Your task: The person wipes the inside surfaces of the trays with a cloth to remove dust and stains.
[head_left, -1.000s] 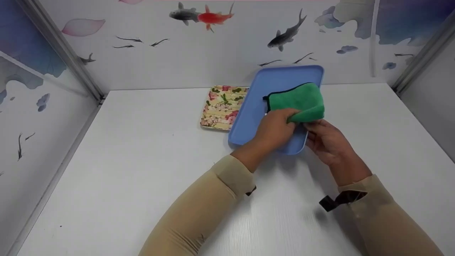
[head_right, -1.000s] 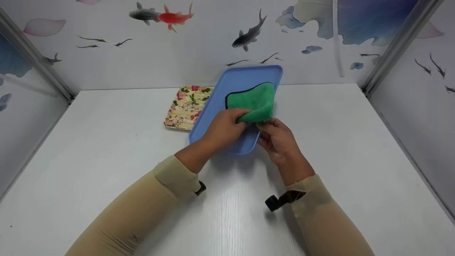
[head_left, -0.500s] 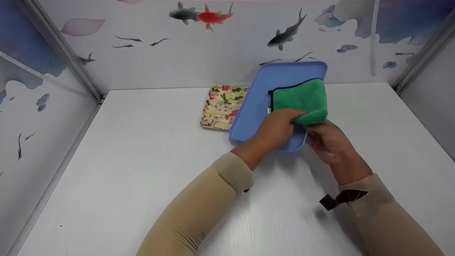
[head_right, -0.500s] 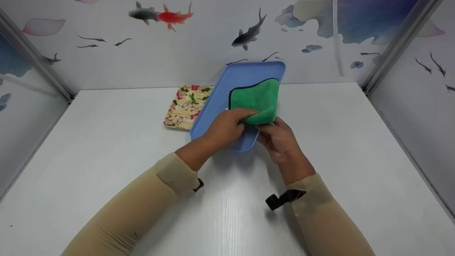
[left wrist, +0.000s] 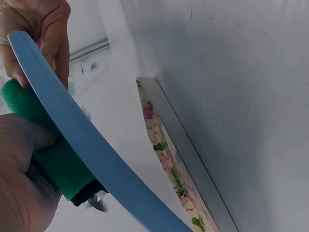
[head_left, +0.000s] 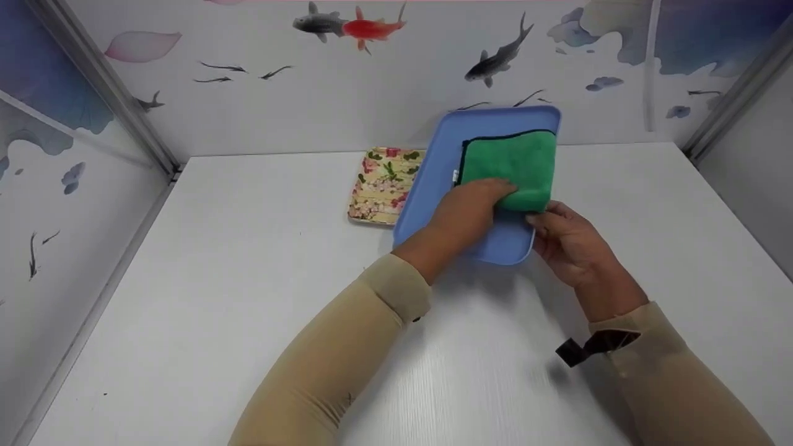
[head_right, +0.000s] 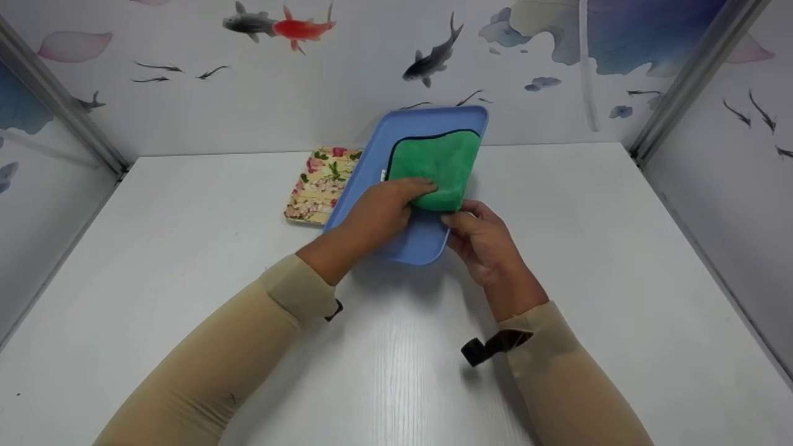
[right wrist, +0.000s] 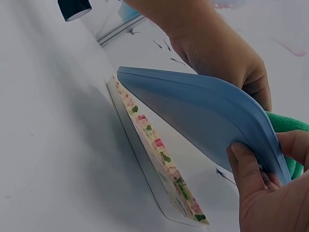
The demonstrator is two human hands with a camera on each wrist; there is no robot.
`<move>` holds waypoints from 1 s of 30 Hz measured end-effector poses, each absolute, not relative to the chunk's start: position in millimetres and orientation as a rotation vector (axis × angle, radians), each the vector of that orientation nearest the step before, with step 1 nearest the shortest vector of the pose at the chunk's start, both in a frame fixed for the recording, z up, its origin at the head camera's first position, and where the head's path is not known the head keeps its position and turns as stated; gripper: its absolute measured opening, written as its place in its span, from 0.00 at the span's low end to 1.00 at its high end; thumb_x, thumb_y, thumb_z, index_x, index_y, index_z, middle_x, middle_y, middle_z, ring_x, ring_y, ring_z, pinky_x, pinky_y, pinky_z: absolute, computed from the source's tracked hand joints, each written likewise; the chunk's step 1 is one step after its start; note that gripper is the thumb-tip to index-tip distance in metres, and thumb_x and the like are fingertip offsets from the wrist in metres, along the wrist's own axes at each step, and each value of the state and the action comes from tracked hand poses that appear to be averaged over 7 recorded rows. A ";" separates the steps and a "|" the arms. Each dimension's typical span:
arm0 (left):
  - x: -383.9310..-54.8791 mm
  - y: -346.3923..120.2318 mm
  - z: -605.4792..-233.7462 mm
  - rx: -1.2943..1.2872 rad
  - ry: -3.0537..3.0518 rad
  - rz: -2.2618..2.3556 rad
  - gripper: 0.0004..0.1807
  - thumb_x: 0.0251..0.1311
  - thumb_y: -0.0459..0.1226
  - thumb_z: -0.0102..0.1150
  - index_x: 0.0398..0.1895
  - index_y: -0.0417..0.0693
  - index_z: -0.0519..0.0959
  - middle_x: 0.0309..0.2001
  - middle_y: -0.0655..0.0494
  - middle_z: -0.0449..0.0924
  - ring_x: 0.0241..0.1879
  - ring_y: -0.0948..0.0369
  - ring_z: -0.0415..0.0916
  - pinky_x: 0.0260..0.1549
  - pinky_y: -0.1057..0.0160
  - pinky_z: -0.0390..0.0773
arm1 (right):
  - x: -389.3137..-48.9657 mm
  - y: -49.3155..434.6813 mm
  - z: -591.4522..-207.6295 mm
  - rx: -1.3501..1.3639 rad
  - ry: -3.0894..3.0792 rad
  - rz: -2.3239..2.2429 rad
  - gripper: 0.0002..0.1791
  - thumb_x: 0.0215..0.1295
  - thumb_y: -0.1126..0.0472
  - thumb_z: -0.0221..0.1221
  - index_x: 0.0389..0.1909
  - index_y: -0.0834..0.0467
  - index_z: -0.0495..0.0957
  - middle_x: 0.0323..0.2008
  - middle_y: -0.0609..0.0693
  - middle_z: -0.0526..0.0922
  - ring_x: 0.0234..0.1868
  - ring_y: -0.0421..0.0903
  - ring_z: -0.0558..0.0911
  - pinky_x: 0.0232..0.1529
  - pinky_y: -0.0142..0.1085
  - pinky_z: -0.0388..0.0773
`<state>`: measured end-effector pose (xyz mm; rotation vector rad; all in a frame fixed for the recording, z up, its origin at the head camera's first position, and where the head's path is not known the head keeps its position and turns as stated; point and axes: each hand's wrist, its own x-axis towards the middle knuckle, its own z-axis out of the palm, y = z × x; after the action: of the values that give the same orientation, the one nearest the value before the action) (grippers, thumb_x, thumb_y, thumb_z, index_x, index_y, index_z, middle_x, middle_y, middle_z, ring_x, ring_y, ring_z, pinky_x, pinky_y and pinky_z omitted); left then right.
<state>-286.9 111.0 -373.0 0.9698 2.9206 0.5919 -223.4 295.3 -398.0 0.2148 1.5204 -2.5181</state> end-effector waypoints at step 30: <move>-330.7 54.8 -396.8 0.592 3.048 0.531 0.24 0.82 0.34 0.42 0.77 0.54 0.70 0.74 0.57 0.72 0.75 0.57 0.68 0.76 0.58 0.66 | -222.4 288.3 -392.3 0.354 1.581 -2.478 0.08 0.71 0.67 0.62 0.47 0.55 0.78 0.43 0.47 0.87 0.43 0.42 0.86 0.42 0.27 0.82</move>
<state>-330.7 54.8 -396.8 0.5925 3.0484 0.5305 -222.4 288.3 -392.3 0.3538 1.5812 -2.4784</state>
